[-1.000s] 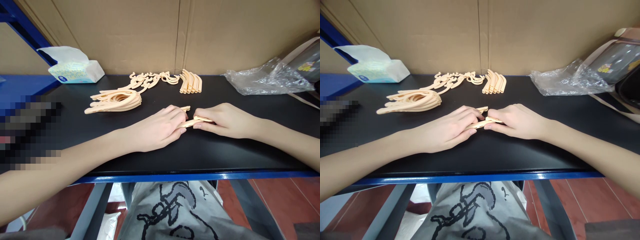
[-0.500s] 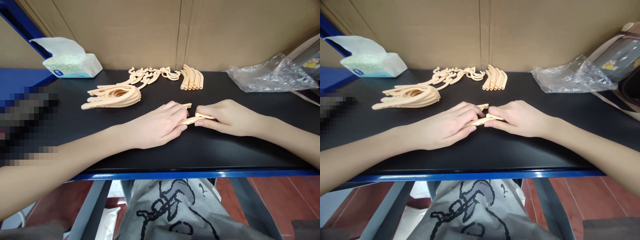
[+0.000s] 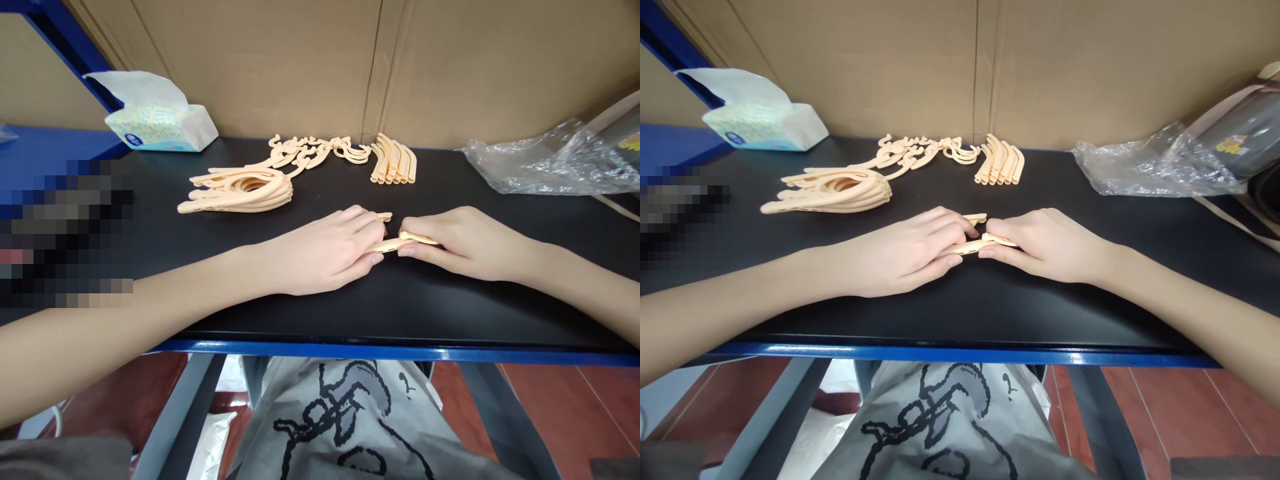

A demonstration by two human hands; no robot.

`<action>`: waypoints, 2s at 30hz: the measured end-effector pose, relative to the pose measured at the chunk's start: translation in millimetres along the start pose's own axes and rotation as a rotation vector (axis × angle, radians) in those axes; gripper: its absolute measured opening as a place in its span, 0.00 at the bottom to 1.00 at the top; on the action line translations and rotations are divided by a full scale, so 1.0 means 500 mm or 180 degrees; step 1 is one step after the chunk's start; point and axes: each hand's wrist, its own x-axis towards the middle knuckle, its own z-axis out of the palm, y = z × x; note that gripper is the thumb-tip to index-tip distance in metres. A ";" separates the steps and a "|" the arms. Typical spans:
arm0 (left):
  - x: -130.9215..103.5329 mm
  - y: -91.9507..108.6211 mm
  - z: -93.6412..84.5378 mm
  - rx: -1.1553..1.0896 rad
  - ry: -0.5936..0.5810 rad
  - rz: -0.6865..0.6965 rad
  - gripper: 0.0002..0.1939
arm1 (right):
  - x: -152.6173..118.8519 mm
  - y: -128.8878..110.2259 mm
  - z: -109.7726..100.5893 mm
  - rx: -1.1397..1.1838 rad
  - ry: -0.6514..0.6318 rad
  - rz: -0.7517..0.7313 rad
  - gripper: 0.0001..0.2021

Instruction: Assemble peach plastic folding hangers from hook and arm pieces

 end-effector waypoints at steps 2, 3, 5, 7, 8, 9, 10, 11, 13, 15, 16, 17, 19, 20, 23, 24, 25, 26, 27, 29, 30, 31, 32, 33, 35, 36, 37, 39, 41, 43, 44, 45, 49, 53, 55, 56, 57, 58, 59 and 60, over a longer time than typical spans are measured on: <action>0.000 0.000 0.000 0.0019 -0.0007 0.0008 0.15 | 0.000 0.000 0.001 -0.0010 0.0028 -0.0006 0.23; 0.001 0.000 -0.001 0.0031 -0.0011 0.0019 0.15 | -0.001 0.000 0.002 -0.0016 0.0034 -0.0005 0.23; 0.001 0.000 -0.001 0.0052 -0.0023 0.0034 0.15 | -0.002 0.001 0.004 -0.0026 0.0051 0.0009 0.23; 0.000 -0.001 -0.002 0.0055 -0.0019 0.0030 0.14 | -0.002 0.002 0.006 -0.0033 0.0078 0.0002 0.23; 0.000 -0.001 -0.002 0.0045 -0.0016 0.0032 0.14 | -0.002 0.002 0.007 -0.0033 0.0080 -0.0011 0.23; -0.001 -0.002 -0.002 0.0030 -0.0009 0.0037 0.14 | -0.002 0.002 0.007 -0.0033 0.0093 -0.0027 0.23; -0.002 -0.002 -0.002 0.0016 -0.0006 0.0045 0.14 | -0.001 0.002 0.007 -0.0036 0.0092 -0.0038 0.23; -0.002 -0.002 -0.002 0.0007 -0.0001 0.0052 0.14 | 0.000 0.002 0.006 -0.0041 0.0078 -0.0049 0.22; -0.003 -0.003 -0.001 0.0018 0.0017 0.0063 0.14 | 0.001 0.000 0.005 -0.0050 0.0047 -0.0065 0.22; -0.004 -0.003 0.000 0.0064 0.0023 0.0066 0.14 | 0.002 -0.001 0.002 -0.0051 0.0028 -0.0095 0.21; -0.004 -0.003 0.001 0.0091 0.0016 0.0065 0.14 | 0.002 -0.002 0.001 -0.0047 0.0018 -0.0109 0.21; -0.004 -0.003 0.001 0.0115 0.0005 0.0066 0.14 | 0.003 -0.002 0.001 -0.0039 0.0017 -0.0123 0.21; -0.003 -0.003 0.001 0.0152 -0.0021 0.0071 0.15 | 0.003 -0.002 0.000 -0.0034 0.0018 -0.0140 0.20; -0.003 -0.003 0.001 0.0165 -0.0026 0.0071 0.15 | 0.002 -0.002 0.000 -0.0033 0.0015 -0.0144 0.20; -0.003 -0.002 -0.001 0.0196 -0.0036 0.0076 0.15 | 0.001 0.000 0.002 -0.0046 0.0035 -0.0143 0.21; -0.004 -0.002 -0.002 0.0213 -0.0041 0.0075 0.14 | 0.001 0.000 0.002 -0.0051 0.0052 -0.0138 0.21; -0.004 -0.002 -0.002 0.0231 -0.0049 0.0078 0.14 | 0.001 0.001 0.003 -0.0054 0.0060 -0.0130 0.21; -0.003 -0.001 -0.003 0.0253 -0.0061 0.0083 0.14 | 0.000 0.001 0.003 -0.0058 0.0068 -0.0119 0.21; -0.003 -0.001 -0.003 0.0280 -0.0073 0.0087 0.15 | 0.000 0.001 0.003 -0.0064 0.0069 -0.0101 0.22; -0.002 0.000 -0.002 0.0346 -0.0094 0.0085 0.15 | 0.000 0.001 0.001 -0.0064 0.0037 -0.0068 0.22; -0.002 0.001 -0.002 0.0382 -0.0104 0.0086 0.15 | 0.000 0.000 0.000 -0.0055 0.0015 -0.0055 0.22; -0.002 0.001 -0.001 0.0419 -0.0109 0.0083 0.15 | 0.000 -0.001 -0.001 -0.0040 -0.0008 -0.0053 0.21; -0.002 0.002 -0.001 0.0458 -0.0106 0.0083 0.15 | 0.001 -0.001 -0.002 -0.0028 -0.0026 -0.0056 0.21; -0.003 0.003 0.000 0.0487 -0.0098 0.0093 0.15 | 0.001 -0.002 -0.003 -0.0020 -0.0042 -0.0061 0.21; -0.005 0.004 -0.001 0.0517 -0.0079 0.0117 0.14 | 0.000 -0.001 -0.004 -0.0028 -0.0045 -0.0066 0.21; -0.006 0.004 -0.001 0.0519 -0.0069 0.0127 0.14 | 0.000 -0.001 -0.004 -0.0035 -0.0038 -0.0066 0.22; -0.007 0.004 -0.002 0.0514 -0.0065 0.0133 0.14 | 0.000 0.000 -0.003 -0.0037 -0.0034 -0.0067 0.22; -0.008 0.004 -0.003 0.0514 -0.0063 0.0132 0.13 | -0.001 0.002 -0.003 -0.0023 -0.0041 -0.0066 0.22; -0.008 0.003 -0.003 0.0536 -0.0063 0.0154 0.13 | -0.001 0.003 -0.002 -0.0012 -0.0061 -0.0059 0.22; -0.007 0.003 -0.003 0.0550 -0.0063 0.0180 0.13 | -0.001 0.002 -0.002 -0.0001 -0.0077 -0.0029 0.22; -0.007 0.002 -0.003 0.0551 -0.0061 0.0191 0.13 | -0.001 0.002 -0.003 0.0007 -0.0085 -0.0019 0.22; -0.006 0.002 -0.003 0.0546 -0.0055 0.0196 0.13 | 0.000 0.001 -0.003 0.0014 -0.0087 -0.0018 0.22; -0.006 0.002 -0.004 0.0511 -0.0045 0.0181 0.12 | 0.001 0.000 -0.003 0.0020 -0.0093 -0.0046 0.22; -0.005 0.003 -0.004 0.0490 -0.0070 0.0144 0.12 | 0.001 0.002 0.001 -0.0035 -0.0042 -0.0082 0.23; -0.005 0.004 -0.004 0.0442 -0.0087 0.0106 0.13 | 0.001 0.003 0.005 -0.0075 0.0043 -0.0077 0.22; -0.005 0.005 -0.003 0.0387 -0.0092 0.0084 0.13 | 0.001 0.003 0.007 -0.0082 0.0101 -0.0073 0.22; -0.005 0.006 -0.003 0.0325 -0.0094 0.0060 0.14 | 0.001 0.003 0.009 -0.0082 0.0164 -0.0072 0.21; -0.005 0.006 -0.003 0.0262 -0.0090 0.0043 0.14 | 0.001 0.002 0.011 -0.0079 0.0240 -0.0079 0.20; -0.005 0.007 -0.003 0.0206 -0.0084 0.0034 0.14 | 0.001 0.002 0.013 -0.0080 0.0273 -0.0085 0.20; -0.005 0.007 -0.002 0.0164 -0.0072 0.0030 0.14 | 0.002 0.002 0.014 -0.0097 0.0305 -0.0125 0.19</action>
